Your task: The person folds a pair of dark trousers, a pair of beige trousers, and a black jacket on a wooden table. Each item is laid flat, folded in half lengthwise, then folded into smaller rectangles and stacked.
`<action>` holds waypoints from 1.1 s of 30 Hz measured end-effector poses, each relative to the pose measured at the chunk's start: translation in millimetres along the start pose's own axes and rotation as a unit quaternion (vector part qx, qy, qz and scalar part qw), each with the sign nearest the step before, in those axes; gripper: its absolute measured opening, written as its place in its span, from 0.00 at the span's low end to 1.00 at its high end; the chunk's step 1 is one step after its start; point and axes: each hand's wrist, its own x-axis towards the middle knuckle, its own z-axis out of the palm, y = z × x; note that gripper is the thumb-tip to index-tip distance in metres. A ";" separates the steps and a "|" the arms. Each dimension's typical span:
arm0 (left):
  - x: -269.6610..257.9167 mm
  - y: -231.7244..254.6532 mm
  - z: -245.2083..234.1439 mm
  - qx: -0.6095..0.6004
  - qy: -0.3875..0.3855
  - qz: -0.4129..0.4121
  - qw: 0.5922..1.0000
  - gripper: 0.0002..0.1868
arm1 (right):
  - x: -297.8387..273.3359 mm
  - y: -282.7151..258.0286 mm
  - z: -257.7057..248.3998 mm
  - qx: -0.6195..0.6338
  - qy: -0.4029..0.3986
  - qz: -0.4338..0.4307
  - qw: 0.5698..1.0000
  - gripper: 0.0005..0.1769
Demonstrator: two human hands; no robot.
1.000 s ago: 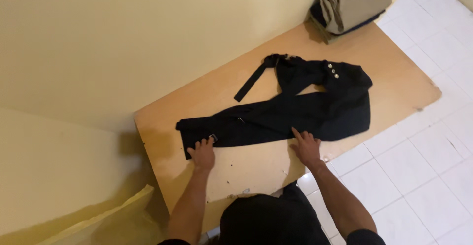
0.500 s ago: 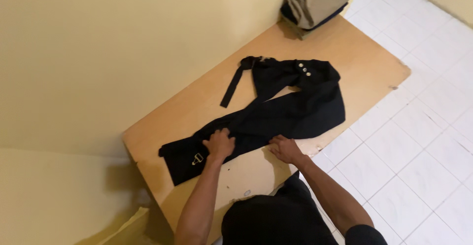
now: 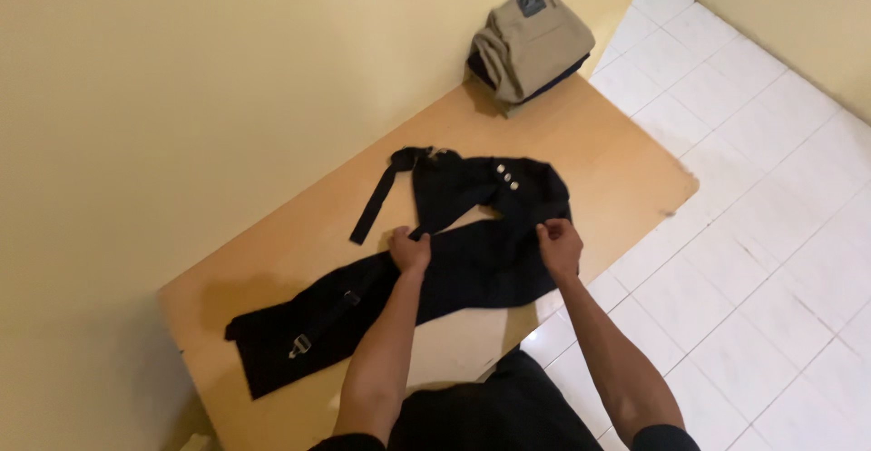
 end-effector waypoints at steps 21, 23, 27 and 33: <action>-29.9 229.9 -50.4 0.105 -0.184 0.224 0.951 0.41 | 157.5 -70.2 105.3 0.164 -0.307 -0.217 0.912 0.29; -22.5 200.8 -51.1 0.123 -0.188 0.149 0.963 0.44 | 176.2 -64.8 107.7 0.294 -0.281 -0.017 0.913 0.25; -12.1 144.7 -31.3 0.107 -0.219 0.010 0.970 0.75 | 197.1 -58.6 80.0 0.488 -0.297 0.395 0.720 0.26; -0.3 137.6 46.3 -0.188 -0.363 0.102 0.907 0.62 | 164.2 -74.5 55.7 0.506 -0.433 0.188 0.722 0.24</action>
